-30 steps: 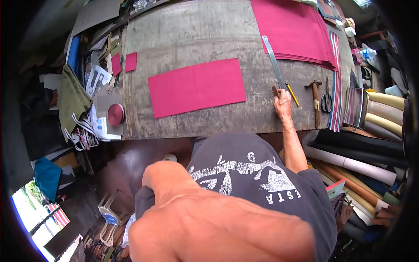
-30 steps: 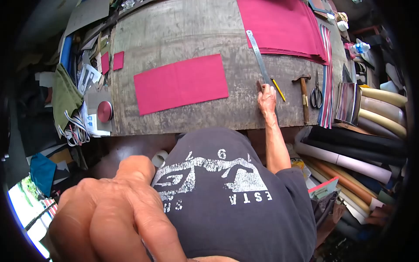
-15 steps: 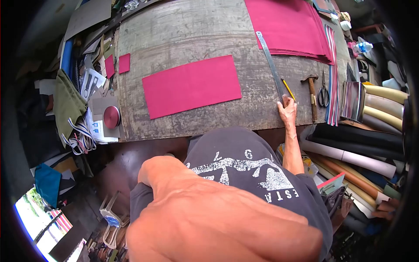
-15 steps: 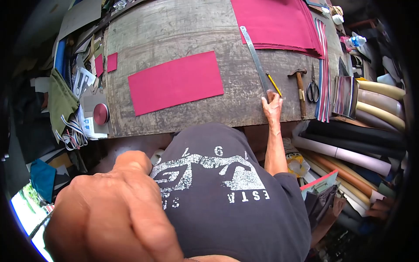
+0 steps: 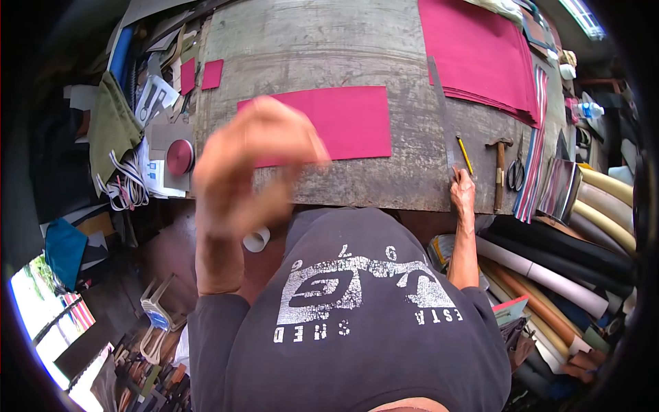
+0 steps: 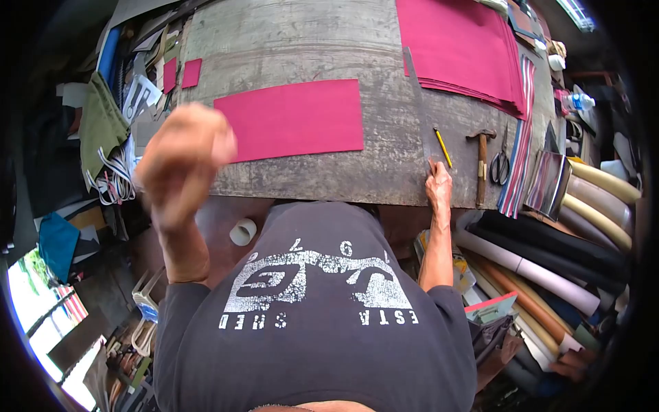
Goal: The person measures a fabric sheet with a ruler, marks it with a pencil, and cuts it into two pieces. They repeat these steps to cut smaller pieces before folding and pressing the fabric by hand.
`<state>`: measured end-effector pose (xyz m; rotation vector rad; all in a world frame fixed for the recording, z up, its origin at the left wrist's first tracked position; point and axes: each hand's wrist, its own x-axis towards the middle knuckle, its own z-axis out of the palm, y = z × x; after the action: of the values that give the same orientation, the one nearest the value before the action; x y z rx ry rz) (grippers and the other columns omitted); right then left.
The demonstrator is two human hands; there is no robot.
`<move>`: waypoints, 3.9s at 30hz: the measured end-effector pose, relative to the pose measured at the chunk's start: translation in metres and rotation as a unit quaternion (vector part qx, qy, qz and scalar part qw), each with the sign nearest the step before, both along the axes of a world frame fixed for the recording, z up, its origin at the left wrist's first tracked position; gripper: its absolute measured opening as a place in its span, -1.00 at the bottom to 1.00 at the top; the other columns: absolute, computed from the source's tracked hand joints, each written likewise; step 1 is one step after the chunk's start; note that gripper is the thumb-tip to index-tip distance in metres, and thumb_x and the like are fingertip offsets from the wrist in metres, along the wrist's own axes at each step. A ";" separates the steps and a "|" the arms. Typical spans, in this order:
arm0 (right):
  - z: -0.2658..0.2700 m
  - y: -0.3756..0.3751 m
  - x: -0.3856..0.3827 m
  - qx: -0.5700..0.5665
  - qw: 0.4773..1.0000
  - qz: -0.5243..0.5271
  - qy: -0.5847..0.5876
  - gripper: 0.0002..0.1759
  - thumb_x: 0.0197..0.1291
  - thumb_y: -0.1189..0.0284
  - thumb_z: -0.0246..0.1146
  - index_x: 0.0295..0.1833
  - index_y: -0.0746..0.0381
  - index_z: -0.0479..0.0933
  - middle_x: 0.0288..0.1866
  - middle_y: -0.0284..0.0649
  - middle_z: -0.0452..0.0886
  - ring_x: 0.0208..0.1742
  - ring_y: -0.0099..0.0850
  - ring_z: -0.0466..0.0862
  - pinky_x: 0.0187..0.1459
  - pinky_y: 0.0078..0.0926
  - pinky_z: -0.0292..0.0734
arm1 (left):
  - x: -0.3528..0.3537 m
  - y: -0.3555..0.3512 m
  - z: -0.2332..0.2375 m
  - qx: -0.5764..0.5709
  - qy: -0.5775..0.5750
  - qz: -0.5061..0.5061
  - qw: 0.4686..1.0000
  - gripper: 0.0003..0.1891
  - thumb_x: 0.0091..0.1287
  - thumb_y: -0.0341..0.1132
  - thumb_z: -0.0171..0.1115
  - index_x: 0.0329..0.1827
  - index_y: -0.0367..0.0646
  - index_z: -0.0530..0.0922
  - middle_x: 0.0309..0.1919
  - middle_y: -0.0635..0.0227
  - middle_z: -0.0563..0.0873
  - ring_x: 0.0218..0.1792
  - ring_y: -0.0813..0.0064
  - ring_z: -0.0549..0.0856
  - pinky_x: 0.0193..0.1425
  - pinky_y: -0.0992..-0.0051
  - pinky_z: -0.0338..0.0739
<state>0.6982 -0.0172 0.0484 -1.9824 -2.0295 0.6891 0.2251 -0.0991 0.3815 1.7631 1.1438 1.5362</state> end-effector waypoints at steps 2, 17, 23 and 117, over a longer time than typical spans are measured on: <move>0.028 -0.009 -0.028 -0.047 0.996 -0.017 0.074 -0.84 0.27 0.49 0.30 -0.18 0.33 0.47 -0.32 -0.07 0.63 -0.25 -0.26 0.64 -0.18 -0.30 0.51 | -0.050 0.013 -0.074 -0.108 0.126 0.136 0.977 -0.74 0.25 -0.69 0.12 -0.08 -0.28 0.68 -0.18 0.21 0.75 -0.13 0.34 0.76 0.04 0.44 0.65; 0.000 -0.183 -0.301 -0.216 0.889 -0.088 0.394 -0.89 0.40 0.56 0.31 -0.05 0.32 0.53 -0.22 -0.47 0.53 -0.15 -0.71 0.48 -0.10 -0.70 0.41 | -0.098 0.044 -0.367 -0.069 0.426 0.091 0.898 -0.52 0.34 -0.36 0.19 0.33 -0.28 0.44 0.41 0.04 0.45 0.55 0.03 0.31 0.62 0.07 0.18; 0.012 -0.205 -0.331 -0.155 0.918 -0.040 0.362 -0.54 0.30 0.65 0.28 0.31 0.27 0.51 -0.06 -0.11 0.78 0.03 -0.38 0.79 0.00 -0.42 0.66 | -0.097 0.042 -0.370 -0.068 0.409 0.135 0.900 -0.42 0.29 -0.44 0.17 0.41 -0.34 0.34 0.36 -0.04 0.44 0.54 -0.01 0.32 0.64 0.09 0.18; -0.001 0.044 -0.426 0.107 0.964 0.119 0.212 -0.73 0.36 0.36 0.28 0.05 0.26 0.69 -0.38 -0.03 0.75 -0.33 -0.29 0.78 -0.25 -0.32 0.65 | -0.074 0.046 -0.323 -0.338 0.495 -0.029 0.800 0.60 -0.43 0.10 0.78 0.65 -0.45 -0.09 0.66 -0.18 -0.12 0.67 -0.25 -0.19 0.63 -0.35 -0.21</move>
<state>0.2725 0.0272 0.0475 -1.3473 -1.9873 0.8202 0.1511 -0.0530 0.0589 1.9883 1.7621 -0.0519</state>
